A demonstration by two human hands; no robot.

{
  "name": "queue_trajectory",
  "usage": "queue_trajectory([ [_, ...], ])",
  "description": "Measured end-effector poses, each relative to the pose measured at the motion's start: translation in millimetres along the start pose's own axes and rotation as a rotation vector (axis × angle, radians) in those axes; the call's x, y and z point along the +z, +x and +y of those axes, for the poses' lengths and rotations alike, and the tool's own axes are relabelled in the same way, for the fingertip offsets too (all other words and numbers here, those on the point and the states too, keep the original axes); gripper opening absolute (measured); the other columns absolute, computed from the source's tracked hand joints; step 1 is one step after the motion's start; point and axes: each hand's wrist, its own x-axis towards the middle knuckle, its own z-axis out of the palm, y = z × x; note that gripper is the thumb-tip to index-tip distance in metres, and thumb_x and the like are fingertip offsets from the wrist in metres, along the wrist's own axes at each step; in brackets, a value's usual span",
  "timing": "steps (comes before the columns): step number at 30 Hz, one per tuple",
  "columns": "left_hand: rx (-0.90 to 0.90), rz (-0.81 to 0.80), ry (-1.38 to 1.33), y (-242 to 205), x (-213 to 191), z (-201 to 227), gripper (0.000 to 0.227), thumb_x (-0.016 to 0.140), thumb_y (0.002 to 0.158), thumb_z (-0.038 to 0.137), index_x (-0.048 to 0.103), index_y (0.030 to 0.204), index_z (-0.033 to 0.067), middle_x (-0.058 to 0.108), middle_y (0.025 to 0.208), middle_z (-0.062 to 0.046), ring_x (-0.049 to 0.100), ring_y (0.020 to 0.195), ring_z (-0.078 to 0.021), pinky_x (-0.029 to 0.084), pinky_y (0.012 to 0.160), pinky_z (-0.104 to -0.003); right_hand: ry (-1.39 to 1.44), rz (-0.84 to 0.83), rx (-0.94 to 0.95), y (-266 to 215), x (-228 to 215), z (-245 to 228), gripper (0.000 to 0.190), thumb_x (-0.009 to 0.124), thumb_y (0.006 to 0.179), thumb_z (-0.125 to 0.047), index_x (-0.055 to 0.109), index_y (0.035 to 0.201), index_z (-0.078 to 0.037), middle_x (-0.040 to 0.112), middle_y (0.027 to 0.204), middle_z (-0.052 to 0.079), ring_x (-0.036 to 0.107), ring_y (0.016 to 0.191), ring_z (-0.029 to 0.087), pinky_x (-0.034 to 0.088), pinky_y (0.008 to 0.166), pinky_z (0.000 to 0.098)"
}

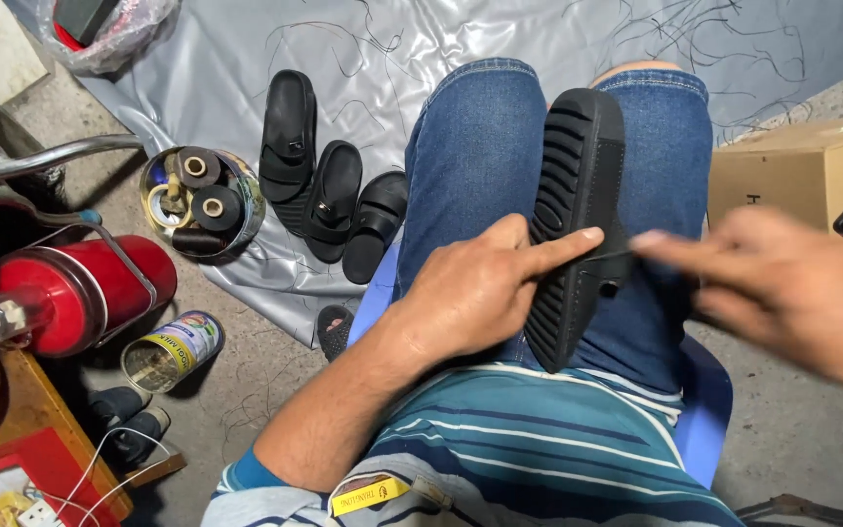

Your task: Hand-sewing the upper part of a sandal to its rubber sole using a needle and thread.

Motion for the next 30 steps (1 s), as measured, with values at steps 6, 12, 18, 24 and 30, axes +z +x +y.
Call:
queue_trajectory([
  [6, 0.069, 0.243, -0.151, 5.1, 14.3, 6.7, 0.049, 0.059, 0.082, 0.041, 0.044, 0.128, 0.0331, 0.047, 0.105, 0.001, 0.061, 0.09, -0.0192, 0.053, 0.059, -0.042, 0.199, 0.232, -0.035, -15.2, 5.3, 18.2, 0.061, 0.05, 0.08, -0.014, 0.042, 0.134, -0.042, 0.048, 0.075, -0.002, 0.05, 0.06, 0.013, 0.04, 0.052, 0.0282],
  [12, 0.112, 0.41, -0.127, 14.2, 34.0, 15.3, 0.034, 0.057, 0.083, 0.041, 0.057, 0.114, 0.0281, 0.046, 0.091, 0.002, 0.058, 0.075, -0.0158, 0.052, 0.044, -0.039, 0.219, 0.231, 0.006, -13.7, -2.8, 7.1, 0.06, 0.048, 0.08, -0.015, 0.043, 0.131, -0.047, 0.053, 0.081, -0.01, 0.054, 0.067, 0.007, 0.042, 0.044, 0.027],
  [18, 0.092, 0.437, -0.325, 12.0, 31.5, 12.5, 0.013, 0.055, 0.086, 0.031, 0.062, 0.096, 0.025, 0.048, 0.083, 0.004, 0.055, 0.074, -0.0114, 0.048, 0.055, -0.03, 0.34, 0.299, -0.028, -4.8, -5.7, 0.8, 0.054, 0.05, 0.081, -0.021, 0.045, 0.132, -0.04, 0.059, 0.07, -0.012, 0.057, 0.067, 0.007, 0.045, 0.051, 0.0266],
  [24, 0.025, 0.462, -0.643, 8.0, 35.4, 8.0, 0.009, 0.054, 0.086, 0.023, 0.06, 0.091, 0.0185, 0.056, 0.089, 0.002, 0.053, 0.09, -0.0111, 0.041, 0.083, -0.024, 0.765, 0.475, -0.201, 18.1, -2.0, -33.7, 0.017, 0.056, 0.082, -0.019, 0.067, 0.093, -0.011, 0.07, 0.085, -0.002, 0.065, 0.072, 0.01, 0.049, 0.07, 0.0225],
  [30, 0.22, 0.477, -0.345, -10.2, 50.8, 1.3, 0.009, 0.054, 0.088, 0.019, 0.059, 0.096, 0.0179, 0.045, 0.11, -0.012, 0.058, 0.096, -0.0227, 0.055, 0.069, -0.036, 0.095, 0.743, -0.079, 7.5, 5.0, -51.1, 0.015, 0.063, 0.087, -0.039, 0.068, 0.089, -0.024, 0.06, 0.08, -0.006, 0.057, 0.06, 0.012, 0.043, 0.043, 0.0277],
])
